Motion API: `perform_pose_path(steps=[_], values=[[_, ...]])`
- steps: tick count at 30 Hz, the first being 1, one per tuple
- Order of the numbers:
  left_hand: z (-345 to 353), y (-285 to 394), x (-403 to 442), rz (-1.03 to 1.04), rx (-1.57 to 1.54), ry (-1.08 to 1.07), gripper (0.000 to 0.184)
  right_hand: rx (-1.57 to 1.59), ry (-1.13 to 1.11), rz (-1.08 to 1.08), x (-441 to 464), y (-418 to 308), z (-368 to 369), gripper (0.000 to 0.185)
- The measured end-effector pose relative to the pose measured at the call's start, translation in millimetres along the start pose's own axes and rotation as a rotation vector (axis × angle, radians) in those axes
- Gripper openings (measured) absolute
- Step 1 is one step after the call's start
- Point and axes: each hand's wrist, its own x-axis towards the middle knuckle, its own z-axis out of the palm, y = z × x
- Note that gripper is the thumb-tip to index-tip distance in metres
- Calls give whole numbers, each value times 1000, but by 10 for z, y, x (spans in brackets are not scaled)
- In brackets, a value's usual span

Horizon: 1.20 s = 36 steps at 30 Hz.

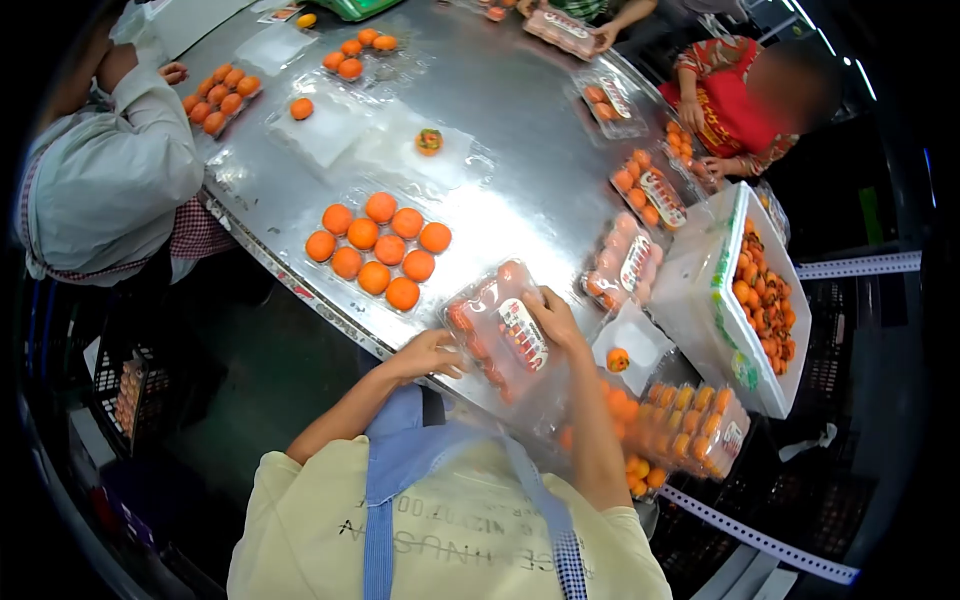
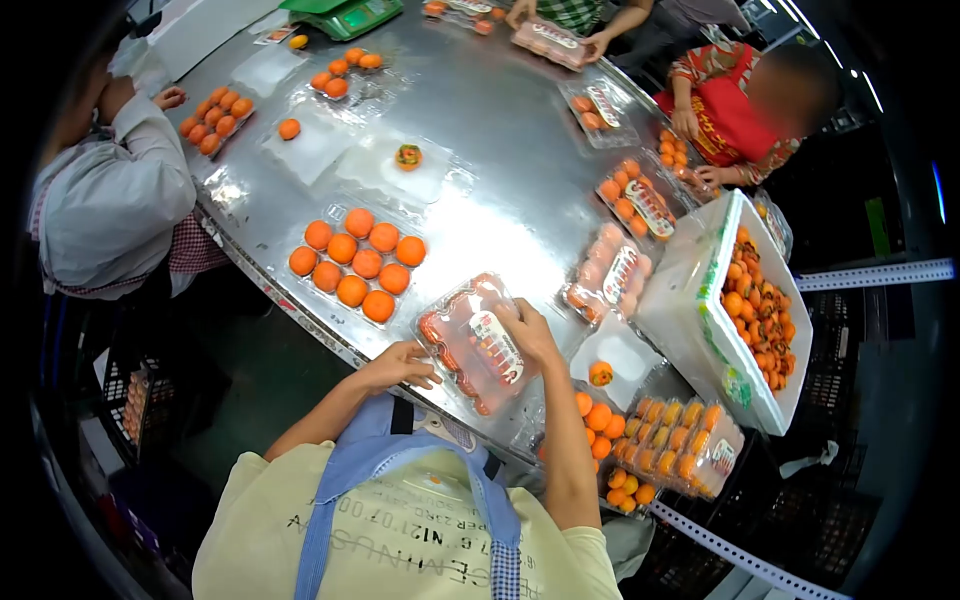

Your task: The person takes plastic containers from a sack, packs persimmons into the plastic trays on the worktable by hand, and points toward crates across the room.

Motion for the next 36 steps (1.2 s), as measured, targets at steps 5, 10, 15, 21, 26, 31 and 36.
perform_pose_path(steps=[5, 10, 15, 21, 26, 31, 36], values=[[-87, -201, 59, -137, -44, -31, 36, -454, 298, -420, 23, -198, 78, 56], [-58, -239, 38, -154, -49, -94, 33, -339, 78, -743, -297, -742, 593, 44], [-85, -280, 36, -86, -270, 174, 34, -710, 142, -807, -301, -744, 911, 44], [-121, -305, 100, 88, -167, 407, 32, -736, 132, -780, -335, -824, 972, 37], [-318, -654, 329, 163, 81, 442, 26, -785, 184, -784, -261, -708, 1137, 27], [-172, -445, 190, 156, 107, 508, 22, -790, 177, -792, -245, -723, 1141, 21], [-129, -403, 114, 204, 19, 444, 20, -777, 143, -768, -281, -729, 1116, 19]])
